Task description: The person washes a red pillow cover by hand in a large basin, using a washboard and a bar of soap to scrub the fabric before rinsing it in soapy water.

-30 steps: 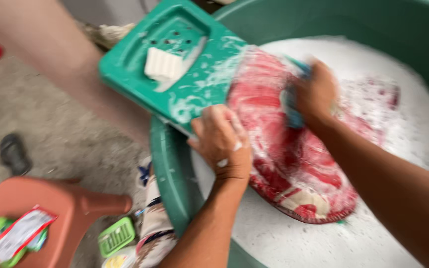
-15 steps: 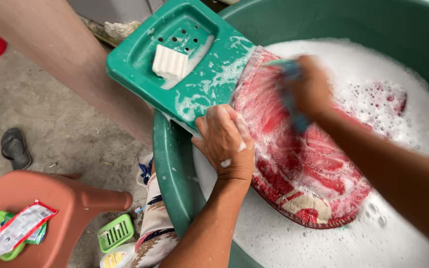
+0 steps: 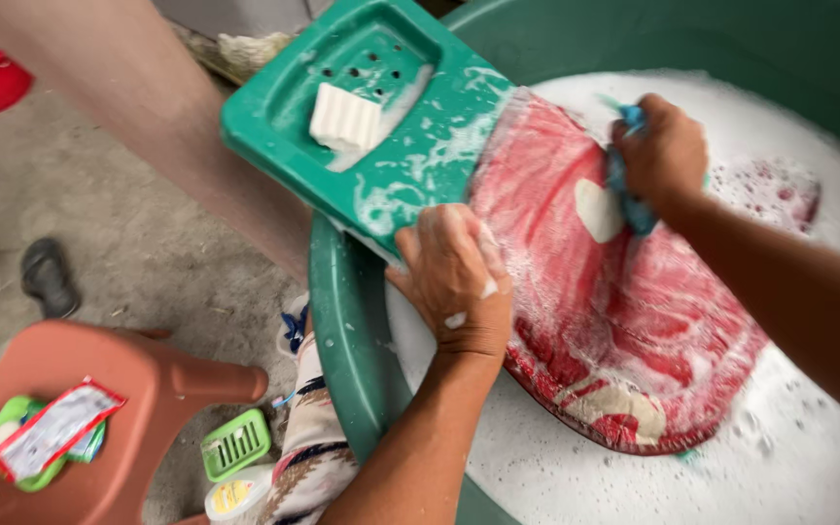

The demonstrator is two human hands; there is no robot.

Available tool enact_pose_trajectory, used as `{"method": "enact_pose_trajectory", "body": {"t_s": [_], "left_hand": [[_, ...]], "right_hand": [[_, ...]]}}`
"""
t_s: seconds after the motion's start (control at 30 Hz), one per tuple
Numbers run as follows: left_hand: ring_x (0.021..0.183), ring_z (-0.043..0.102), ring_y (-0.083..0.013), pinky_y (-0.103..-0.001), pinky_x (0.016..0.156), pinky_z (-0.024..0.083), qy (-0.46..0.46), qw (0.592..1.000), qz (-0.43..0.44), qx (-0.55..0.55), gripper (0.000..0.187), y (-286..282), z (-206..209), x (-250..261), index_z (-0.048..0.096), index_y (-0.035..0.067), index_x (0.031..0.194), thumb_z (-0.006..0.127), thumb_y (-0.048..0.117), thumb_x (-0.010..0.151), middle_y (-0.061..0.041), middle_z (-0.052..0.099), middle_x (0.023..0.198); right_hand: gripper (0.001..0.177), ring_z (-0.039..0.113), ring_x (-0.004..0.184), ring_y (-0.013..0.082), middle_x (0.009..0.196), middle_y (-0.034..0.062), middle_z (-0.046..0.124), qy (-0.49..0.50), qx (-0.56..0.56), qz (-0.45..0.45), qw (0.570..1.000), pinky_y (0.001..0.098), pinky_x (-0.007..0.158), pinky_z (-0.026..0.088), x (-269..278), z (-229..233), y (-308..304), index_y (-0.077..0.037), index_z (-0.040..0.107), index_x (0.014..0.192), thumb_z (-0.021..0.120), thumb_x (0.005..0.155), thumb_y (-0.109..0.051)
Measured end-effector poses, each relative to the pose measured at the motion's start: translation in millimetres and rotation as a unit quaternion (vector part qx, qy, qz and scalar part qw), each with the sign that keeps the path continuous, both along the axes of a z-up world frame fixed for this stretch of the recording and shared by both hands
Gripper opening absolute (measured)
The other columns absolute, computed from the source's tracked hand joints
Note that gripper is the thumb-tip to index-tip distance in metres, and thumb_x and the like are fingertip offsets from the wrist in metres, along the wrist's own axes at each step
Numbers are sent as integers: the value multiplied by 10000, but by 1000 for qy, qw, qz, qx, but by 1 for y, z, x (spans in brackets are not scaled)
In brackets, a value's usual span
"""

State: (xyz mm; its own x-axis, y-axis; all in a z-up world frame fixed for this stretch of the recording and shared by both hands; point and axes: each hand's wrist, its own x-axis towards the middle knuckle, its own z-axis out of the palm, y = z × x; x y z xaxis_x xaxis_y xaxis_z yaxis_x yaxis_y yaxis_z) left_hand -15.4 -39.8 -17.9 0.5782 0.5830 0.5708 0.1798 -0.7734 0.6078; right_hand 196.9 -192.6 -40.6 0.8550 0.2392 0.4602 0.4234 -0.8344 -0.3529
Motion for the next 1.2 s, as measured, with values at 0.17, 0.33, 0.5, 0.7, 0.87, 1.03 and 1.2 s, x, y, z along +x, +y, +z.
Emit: {"method": "enact_pose_trajectory", "body": {"t_s": [0.17,0.33,0.5,0.7,0.87,1.03,1.2], "left_hand": [[1027,546,-313,-561,797,375,-8,998,33,43,168,1,-5,7,531,189,1051,664,196,948,-14,582,1031],[1047,558,-298,-552,819,374,-1,1000,-14,6,178,4,-6,0,520,164,1038,626,179,896,-3,588,1020],[1052,555,-308,-557,839,366,-33,999,-3,16,158,0,-5,7,513,171,1051,637,168,954,-5,582,1020],[1087,548,-339,-567,876,356,-49,998,-30,-23,275,1,-12,0,500,124,1134,615,133,884,-53,585,1101],[1100,529,-334,-577,877,342,-36,999,-20,-29,289,0,-10,3,467,110,1179,610,121,928,-57,576,1141],[1121,536,-310,-574,880,346,-19,999,-21,-20,280,4,-9,1,478,149,1170,630,116,937,-43,574,1126],[1127,531,-303,-587,901,340,-38,999,-27,-25,273,3,-10,0,489,134,1181,627,121,946,-42,580,1140]], "right_hand": [[130,702,856,366,950,195,702,-45,37,168,984,488,752,573,-97,-33,20,-45,685,1047,643,961,-132],[249,711,898,398,1027,227,703,-12,-13,171,985,495,759,582,-68,-10,7,-1,629,1160,624,954,-143],[266,675,1007,437,1156,236,692,27,51,4,998,531,858,529,-9,21,24,-35,670,1161,715,998,-240],[211,698,928,321,1023,165,724,95,128,286,945,451,818,567,-68,38,101,-85,695,1104,689,1016,-276],[276,743,906,217,1056,98,705,9,162,377,912,375,791,601,-39,111,184,-74,685,1135,742,1037,-326],[726,680,867,432,948,255,678,-146,-14,418,896,484,765,564,-48,105,237,48,681,1041,962,551,-407],[636,713,839,383,857,217,704,58,-37,315,947,444,800,573,-68,122,229,24,657,1024,915,550,-311]]}}
